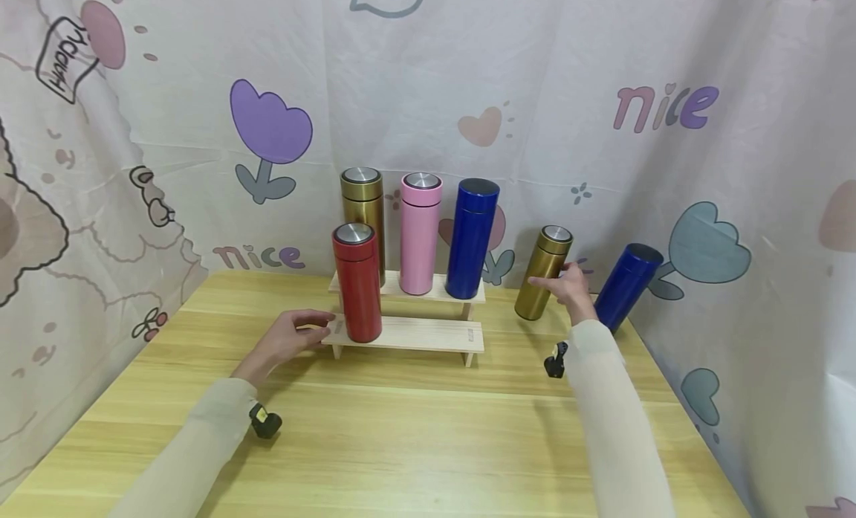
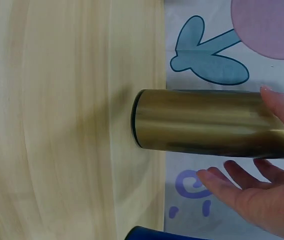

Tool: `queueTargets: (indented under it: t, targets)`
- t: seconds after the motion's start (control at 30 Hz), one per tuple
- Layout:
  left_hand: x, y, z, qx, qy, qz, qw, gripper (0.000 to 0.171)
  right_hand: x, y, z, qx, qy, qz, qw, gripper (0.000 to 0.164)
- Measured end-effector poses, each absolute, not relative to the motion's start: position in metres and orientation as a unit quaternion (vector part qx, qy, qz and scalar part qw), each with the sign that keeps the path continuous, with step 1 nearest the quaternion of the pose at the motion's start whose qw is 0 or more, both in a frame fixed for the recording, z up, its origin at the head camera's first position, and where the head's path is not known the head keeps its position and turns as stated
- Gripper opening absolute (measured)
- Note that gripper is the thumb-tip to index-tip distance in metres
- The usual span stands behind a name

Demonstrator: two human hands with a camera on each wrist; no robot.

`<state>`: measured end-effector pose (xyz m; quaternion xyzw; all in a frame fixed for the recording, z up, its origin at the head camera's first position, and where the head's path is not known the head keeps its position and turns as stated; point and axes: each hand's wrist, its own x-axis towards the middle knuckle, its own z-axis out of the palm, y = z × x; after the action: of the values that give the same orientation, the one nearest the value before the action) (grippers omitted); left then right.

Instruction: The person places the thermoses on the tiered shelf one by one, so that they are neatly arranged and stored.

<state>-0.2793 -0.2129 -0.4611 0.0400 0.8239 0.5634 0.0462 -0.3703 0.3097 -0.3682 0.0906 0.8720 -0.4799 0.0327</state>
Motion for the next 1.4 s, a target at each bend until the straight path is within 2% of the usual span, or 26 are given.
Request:
queueTargets:
  t: [0.57,1.4]
  targets:
    - [-0.28,-0.213,-0.462,0.045,0.822,0.566,0.044,0.038,-0.374,0.301,-0.381,0.081,0.856,-0.51,-0.027,0.095]
    - [-0.279,-0.212,-0.462,0.041,0.825,0.562,0.04,0.037,-0.367,0.298,-0.376,0.074,0.849,-0.522,-0.038,0.094]
